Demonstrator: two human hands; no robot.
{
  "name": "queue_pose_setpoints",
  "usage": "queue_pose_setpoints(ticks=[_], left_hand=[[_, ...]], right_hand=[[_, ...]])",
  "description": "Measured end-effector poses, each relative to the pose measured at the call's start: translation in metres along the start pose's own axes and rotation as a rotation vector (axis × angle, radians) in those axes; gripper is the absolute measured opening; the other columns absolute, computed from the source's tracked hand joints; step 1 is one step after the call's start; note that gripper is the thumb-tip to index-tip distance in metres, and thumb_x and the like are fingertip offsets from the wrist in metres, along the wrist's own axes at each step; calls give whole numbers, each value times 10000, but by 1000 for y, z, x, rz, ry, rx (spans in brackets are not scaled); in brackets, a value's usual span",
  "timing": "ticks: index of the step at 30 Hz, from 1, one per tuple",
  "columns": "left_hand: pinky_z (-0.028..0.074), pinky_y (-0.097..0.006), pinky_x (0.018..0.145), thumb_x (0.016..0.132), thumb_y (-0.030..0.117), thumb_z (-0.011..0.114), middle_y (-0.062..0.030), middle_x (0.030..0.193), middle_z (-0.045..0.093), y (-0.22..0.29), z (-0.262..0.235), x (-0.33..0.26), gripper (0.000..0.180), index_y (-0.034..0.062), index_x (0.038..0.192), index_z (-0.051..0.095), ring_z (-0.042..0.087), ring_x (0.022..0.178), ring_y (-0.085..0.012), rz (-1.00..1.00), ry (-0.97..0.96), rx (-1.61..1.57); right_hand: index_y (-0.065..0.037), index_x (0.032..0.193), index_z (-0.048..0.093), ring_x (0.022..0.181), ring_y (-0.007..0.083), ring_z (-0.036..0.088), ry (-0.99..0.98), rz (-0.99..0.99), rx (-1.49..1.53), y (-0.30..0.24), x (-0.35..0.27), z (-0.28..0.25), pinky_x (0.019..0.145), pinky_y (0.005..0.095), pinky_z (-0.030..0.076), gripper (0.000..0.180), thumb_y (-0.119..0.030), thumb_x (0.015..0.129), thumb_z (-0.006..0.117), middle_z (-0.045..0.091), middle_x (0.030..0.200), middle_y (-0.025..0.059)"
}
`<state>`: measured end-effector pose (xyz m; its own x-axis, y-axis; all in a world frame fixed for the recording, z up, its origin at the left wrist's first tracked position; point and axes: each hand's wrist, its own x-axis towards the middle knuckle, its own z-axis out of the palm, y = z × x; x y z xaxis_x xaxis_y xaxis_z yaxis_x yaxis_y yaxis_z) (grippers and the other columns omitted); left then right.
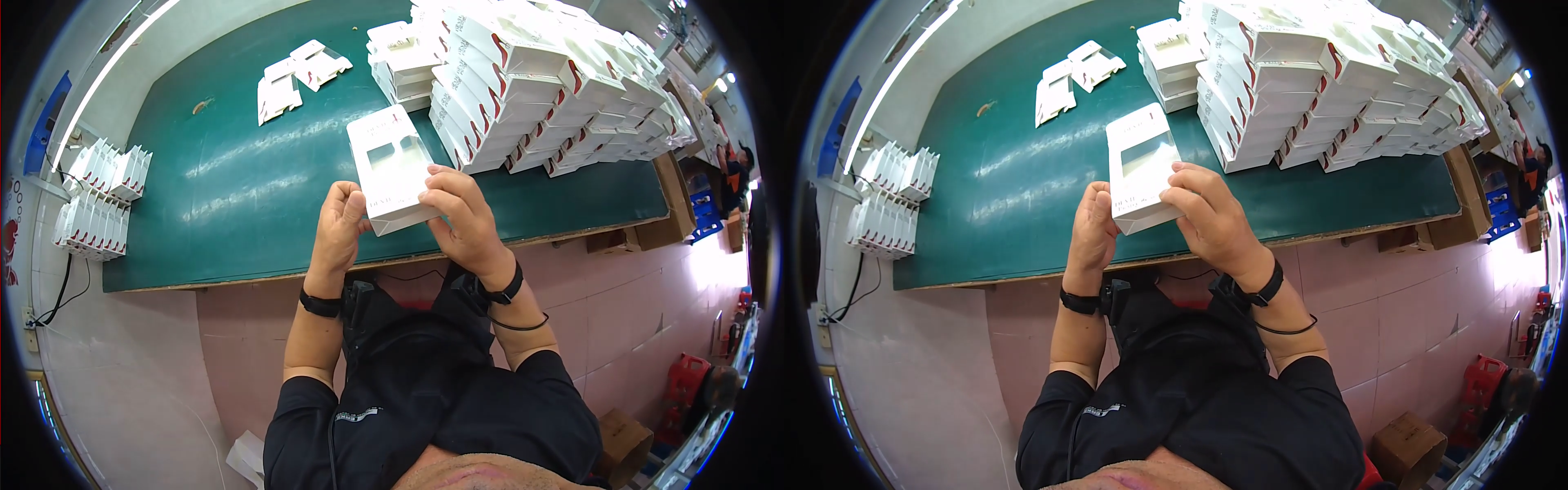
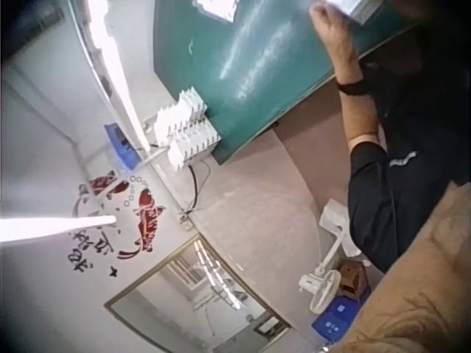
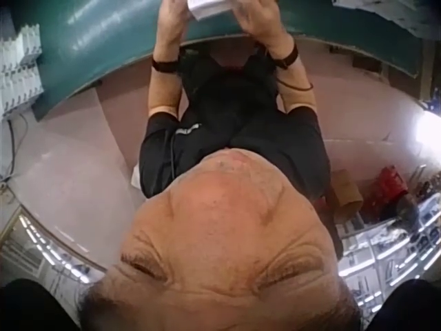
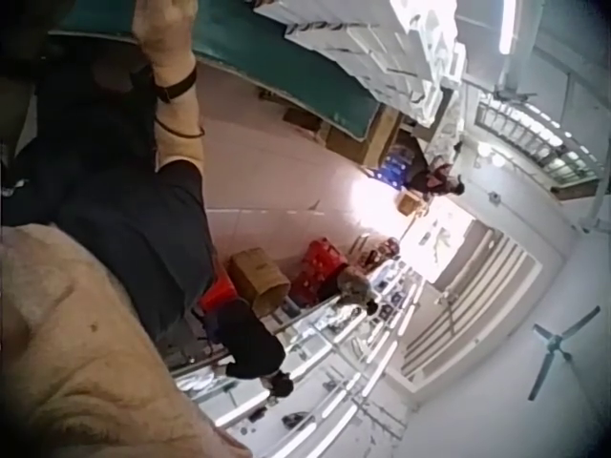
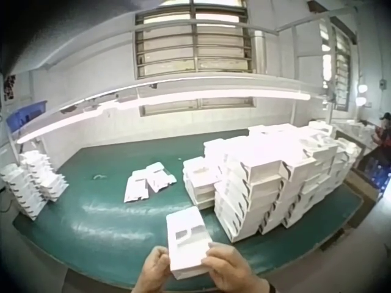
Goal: The person picks up a flat box, folds the sides and bottom flaps to shape it, and then tucks the top flap into the opening. They place the assembled box onto a stack and repeat the process with several more boxes.
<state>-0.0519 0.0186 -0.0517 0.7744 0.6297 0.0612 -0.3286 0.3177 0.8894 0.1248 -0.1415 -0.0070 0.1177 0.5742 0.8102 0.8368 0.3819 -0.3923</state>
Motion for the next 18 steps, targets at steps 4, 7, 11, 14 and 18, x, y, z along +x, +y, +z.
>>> queue_pose_setpoints(ticks=[4,7,11,14,18], left_hand=[[616,-339,790,1042,421,700,-56,1120,645,1,3,4,412,68,1165,524,672,1048,-151,-60,30,8],[622,-330,779,1044,353,703,-60,1105,650,4,7,9,363,65,1171,522,678,1025,-147,-112,36,3],[616,-323,768,1028,254,697,-67,1099,658,7,5,20,305,56,1178,521,683,982,-147,-100,57,81],[608,-345,783,1012,212,702,-75,1097,664,15,-6,34,311,37,1194,520,687,961,-160,-53,132,134],[600,-367,804,1003,198,707,-89,1100,665,32,-18,74,328,18,1207,523,687,954,-175,21,204,209]], right_hand=[[-58,1187,638,1280,393,640,-23,5,-18,5,-5,4,1034,444,556,508,165,736,706,626,1296,152],[-68,1239,645,1334,409,598,-77,5,-83,13,-11,2,1076,465,528,543,150,749,730,610,1369,165],[-69,1322,638,1370,403,563,-67,129,-74,12,-21,0,1108,461,501,585,91,776,775,584,1454,176],[-65,1355,634,1374,389,556,-114,286,-97,22,-43,-7,1108,455,498,596,24,791,806,568,1488,179],[-49,1330,656,1343,373,577,-203,453,-108,41,-73,-6,1097,449,501,554,-67,805,833,593,1471,180]])
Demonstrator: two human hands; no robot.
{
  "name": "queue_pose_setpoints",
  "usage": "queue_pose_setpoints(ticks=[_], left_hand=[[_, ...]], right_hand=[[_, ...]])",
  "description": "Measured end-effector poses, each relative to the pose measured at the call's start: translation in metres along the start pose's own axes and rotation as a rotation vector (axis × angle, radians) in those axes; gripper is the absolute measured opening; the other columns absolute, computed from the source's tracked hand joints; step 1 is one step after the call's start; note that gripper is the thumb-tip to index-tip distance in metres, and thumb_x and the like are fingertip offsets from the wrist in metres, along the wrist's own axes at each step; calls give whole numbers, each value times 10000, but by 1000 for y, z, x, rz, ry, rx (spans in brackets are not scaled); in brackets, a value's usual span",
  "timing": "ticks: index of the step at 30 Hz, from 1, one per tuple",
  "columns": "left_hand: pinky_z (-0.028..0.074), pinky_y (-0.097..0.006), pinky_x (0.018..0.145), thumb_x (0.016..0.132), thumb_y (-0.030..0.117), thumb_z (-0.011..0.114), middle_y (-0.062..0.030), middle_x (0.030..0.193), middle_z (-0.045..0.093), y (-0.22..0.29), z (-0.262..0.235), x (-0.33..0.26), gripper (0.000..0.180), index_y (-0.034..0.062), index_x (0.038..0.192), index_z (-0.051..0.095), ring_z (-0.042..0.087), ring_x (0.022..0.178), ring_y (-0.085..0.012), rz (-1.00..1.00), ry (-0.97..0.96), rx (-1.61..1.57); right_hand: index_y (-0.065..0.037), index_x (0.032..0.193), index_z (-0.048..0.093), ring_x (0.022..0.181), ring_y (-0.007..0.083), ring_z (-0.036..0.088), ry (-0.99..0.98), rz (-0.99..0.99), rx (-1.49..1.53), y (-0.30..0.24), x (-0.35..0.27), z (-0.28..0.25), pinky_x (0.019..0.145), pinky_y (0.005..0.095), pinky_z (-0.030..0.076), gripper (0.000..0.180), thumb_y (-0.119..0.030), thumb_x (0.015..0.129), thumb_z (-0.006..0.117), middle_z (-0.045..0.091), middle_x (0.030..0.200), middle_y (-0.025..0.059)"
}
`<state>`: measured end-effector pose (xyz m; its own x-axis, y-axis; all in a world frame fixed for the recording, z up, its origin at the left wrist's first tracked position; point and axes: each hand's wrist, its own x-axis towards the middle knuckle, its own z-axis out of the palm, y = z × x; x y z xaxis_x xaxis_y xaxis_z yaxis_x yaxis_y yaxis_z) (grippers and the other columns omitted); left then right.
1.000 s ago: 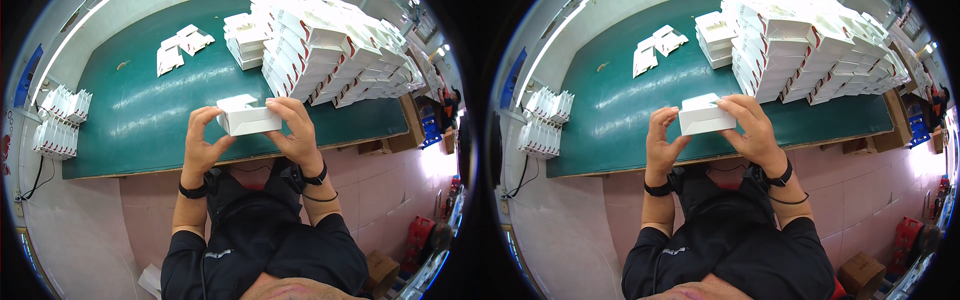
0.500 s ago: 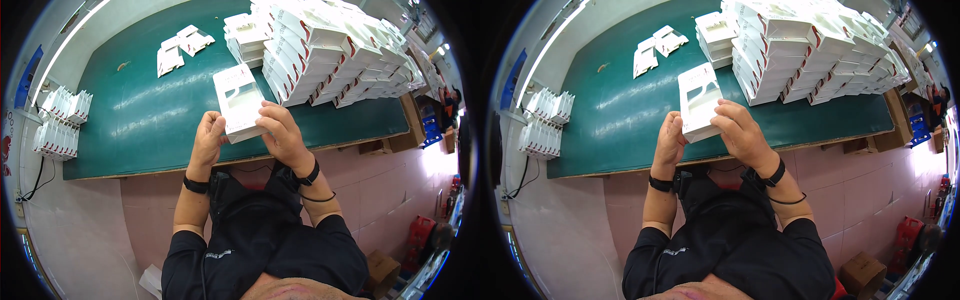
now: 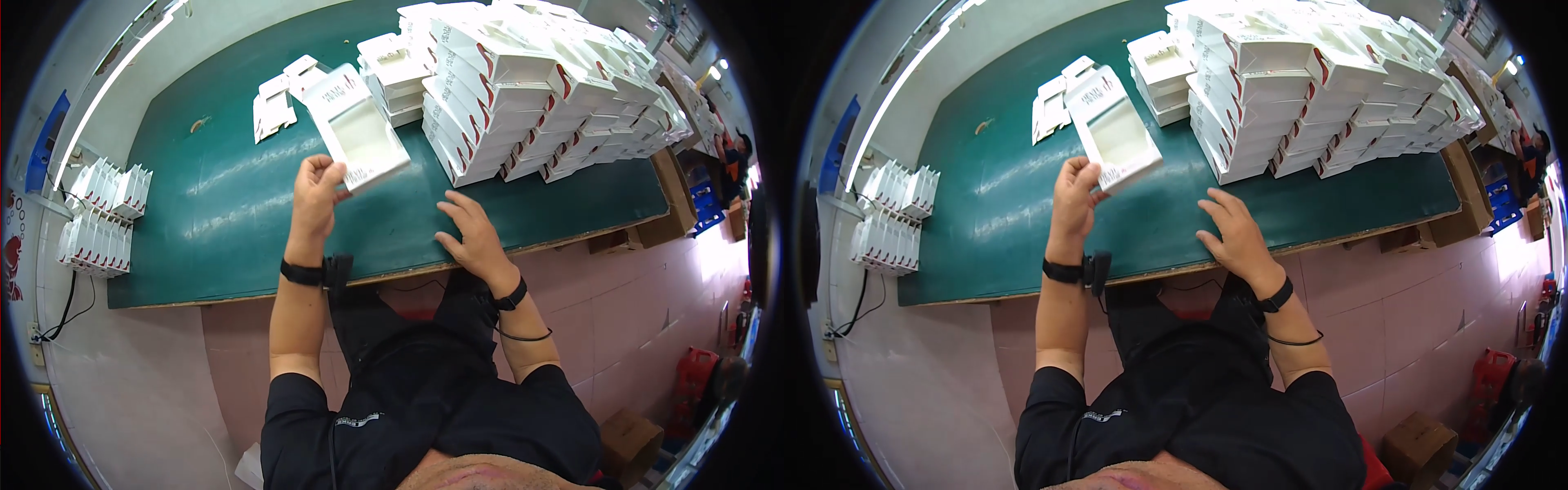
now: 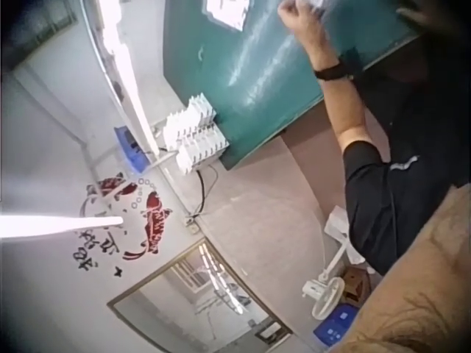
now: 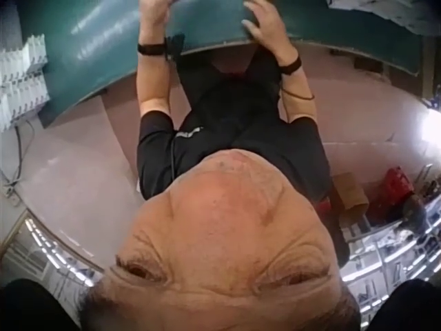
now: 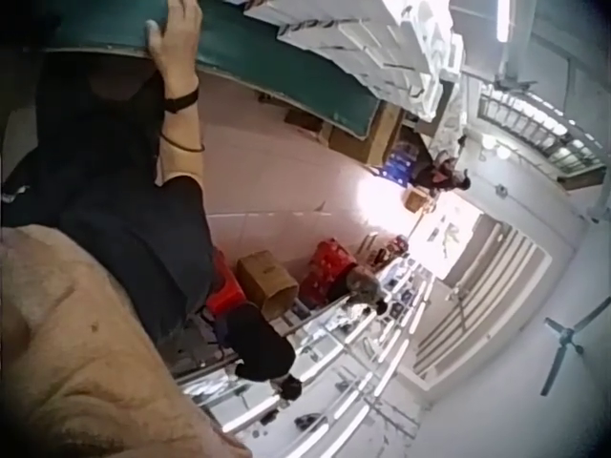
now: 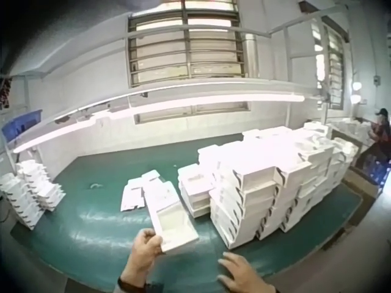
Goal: The person picks up a flat box, folds the sides and bottom flaps to shape it, and then tucks the top flap into the opening. They place the assembled box onto a stack and repeat the process with several more boxes.
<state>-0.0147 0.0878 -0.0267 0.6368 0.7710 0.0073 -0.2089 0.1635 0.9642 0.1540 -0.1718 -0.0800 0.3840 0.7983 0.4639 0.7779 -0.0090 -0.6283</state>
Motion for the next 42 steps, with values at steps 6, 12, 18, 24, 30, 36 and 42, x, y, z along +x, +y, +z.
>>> queue_pose_setpoints(ticks=[6,12,18,24,30,36,42], left_hand=[[597,-378,818,991,213,721,-86,1072,655,13,17,85,340,18,1196,532,674,918,-186,62,47,1],[572,-371,823,985,279,716,-61,1070,666,11,39,159,351,34,1195,578,669,951,-188,44,42,51],[560,-359,806,984,302,715,-49,1029,669,10,57,201,284,61,1107,629,657,933,-173,8,-6,98],[564,-382,795,966,311,748,-63,1000,646,1,68,225,350,53,1125,572,641,880,-154,-32,-13,110],[519,-339,742,974,369,735,-44,997,651,0,80,225,371,64,1123,585,622,876,-131,-53,14,159],[481,-316,704,969,450,739,-23,1013,666,-1,84,215,411,75,1105,638,613,868,-117,-14,50,270],[477,-318,771,985,490,717,-16,1116,648,-9,64,206,424,103,1152,671,599,910,-131,-38,49,312]], right_hand=[[-25,1224,704,1284,377,617,-7,2,-69,12,-6,12,1083,461,506,453,-138,809,844,676,1352,183],[-20,1159,724,1257,374,640,24,-1,-76,9,-5,10,1074,462,510,387,-141,810,840,723,1258,164],[-25,1163,711,1272,364,626,13,7,-52,12,-5,11,1087,463,489,376,-169,833,819,709,1261,161],[-24,1137,730,1245,366,652,34,23,-32,7,-4,8,1067,462,514,361,-144,814,837,734,1224,150],[-24,1130,734,1243,364,654,29,45,-24,8,-3,6,1065,460,515,352,-150,819,836,736,1218,149],[-18,1124,735,1237,364,657,26,38,-16,8,-2,7,1055,458,521,348,-149,819,838,739,1210,154],[-31,1140,725,1252,355,646,9,36,-9,12,-4,10,1061,460,504,347,-176,841,823,729,1227,149]])
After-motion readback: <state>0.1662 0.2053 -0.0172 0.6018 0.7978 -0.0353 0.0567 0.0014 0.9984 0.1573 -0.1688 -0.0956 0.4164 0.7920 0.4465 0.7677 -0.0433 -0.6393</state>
